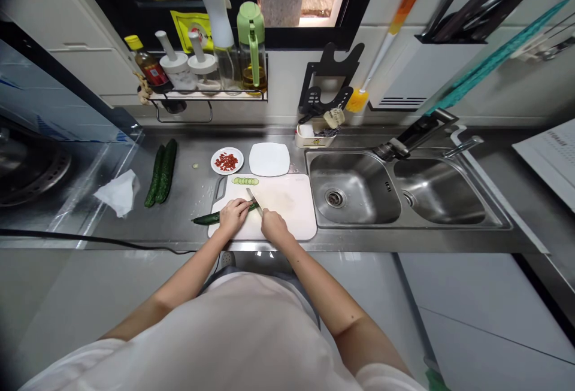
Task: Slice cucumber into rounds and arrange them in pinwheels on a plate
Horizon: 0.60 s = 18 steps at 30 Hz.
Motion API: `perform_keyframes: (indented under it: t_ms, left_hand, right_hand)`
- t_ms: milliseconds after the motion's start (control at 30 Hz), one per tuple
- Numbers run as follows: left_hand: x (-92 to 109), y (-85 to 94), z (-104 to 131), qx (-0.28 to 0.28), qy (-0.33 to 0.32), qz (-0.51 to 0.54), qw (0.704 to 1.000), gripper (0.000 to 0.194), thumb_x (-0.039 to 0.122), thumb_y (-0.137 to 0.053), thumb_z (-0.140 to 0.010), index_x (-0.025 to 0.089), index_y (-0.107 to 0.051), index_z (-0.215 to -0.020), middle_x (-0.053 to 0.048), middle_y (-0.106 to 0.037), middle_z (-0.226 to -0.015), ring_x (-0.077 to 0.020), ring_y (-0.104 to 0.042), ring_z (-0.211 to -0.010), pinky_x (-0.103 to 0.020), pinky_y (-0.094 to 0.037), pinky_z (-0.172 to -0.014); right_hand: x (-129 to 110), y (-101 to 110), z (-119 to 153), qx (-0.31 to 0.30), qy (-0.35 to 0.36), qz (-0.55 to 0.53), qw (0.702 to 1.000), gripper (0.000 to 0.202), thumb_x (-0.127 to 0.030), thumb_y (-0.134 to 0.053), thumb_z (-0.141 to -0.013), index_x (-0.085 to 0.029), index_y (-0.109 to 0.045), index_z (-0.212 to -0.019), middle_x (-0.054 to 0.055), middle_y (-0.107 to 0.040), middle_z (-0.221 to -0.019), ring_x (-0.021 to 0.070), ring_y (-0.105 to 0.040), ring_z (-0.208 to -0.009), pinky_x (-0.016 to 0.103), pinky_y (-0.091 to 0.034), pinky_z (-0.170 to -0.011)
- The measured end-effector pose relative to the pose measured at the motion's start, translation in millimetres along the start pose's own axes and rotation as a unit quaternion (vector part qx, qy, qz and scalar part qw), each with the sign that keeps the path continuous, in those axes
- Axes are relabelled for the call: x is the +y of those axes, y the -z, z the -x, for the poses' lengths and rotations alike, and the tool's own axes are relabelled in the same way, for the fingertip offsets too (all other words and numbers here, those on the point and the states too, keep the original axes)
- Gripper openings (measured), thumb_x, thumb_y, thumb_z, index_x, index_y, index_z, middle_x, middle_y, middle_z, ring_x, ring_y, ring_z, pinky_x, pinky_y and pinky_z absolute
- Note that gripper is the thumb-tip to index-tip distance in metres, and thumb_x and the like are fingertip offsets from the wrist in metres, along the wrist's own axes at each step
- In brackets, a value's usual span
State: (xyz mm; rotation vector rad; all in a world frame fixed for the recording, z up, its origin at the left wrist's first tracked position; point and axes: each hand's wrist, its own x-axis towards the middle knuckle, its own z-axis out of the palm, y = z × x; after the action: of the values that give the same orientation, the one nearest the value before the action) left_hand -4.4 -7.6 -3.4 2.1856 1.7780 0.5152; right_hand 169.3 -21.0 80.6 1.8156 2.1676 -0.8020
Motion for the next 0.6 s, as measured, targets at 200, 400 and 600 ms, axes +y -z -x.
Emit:
perform_keyframes:
  t_ms: [200,400,600]
  left_hand:
    - [-0.3,0.0,-0.1,0.002,-0.002,0.006,1.000,0.029,0.029,-0.048,-0.094,0.031,-0.069,-0.115,-0.005,-0.066,-0.111,-0.0192,-0.055,-0.101,-0.030,-0.043,-0.085]
    - [1.8,2.0,-0.6,-0.007,0.009,0.011,1.000,0.029,0.029,-0.049,-0.094,0.031,-0.069,-0.114,-0.004,-0.066,-0.110,-0.0187,-0.055,-0.102,-0.030,-0.043,-0.087]
    - [0.5,0.7,-1.1,0.003,0.001,0.017,1.000,0.029,0.031,-0.047,-0.095,0.032,-0.070,-0.113,-0.003,-0.066,-0.111,-0.0187,-0.056,-0.101,-0.029,-0.043,-0.085]
  right_hand:
    - [-2.6,-2.1,-5.8,-0.002,0.007,-0.001,1.000,0.028,-0.016,-0.036,-0.095,-0.010,-0.051,-0.118,0.018,-0.067,-0.101,0.0252,-0.065,-0.095,0.029,-0.043,-0.071]
    - [3.0,-3.7,-0.2,-0.013,0.016,0.006,1.000,0.025,-0.016,-0.038,-0.094,-0.012,-0.051,-0.115,0.016,-0.067,-0.099,0.0239,-0.065,-0.093,0.028,-0.042,-0.071]
    - [8.1,-4.2,7.4,-0.024,0.020,0.013,0.999,0.025,-0.014,-0.038,-0.093,-0.012,-0.052,-0.114,0.016,-0.067,-0.098,0.0239,-0.064,-0.092,0.028,-0.042,-0.070]
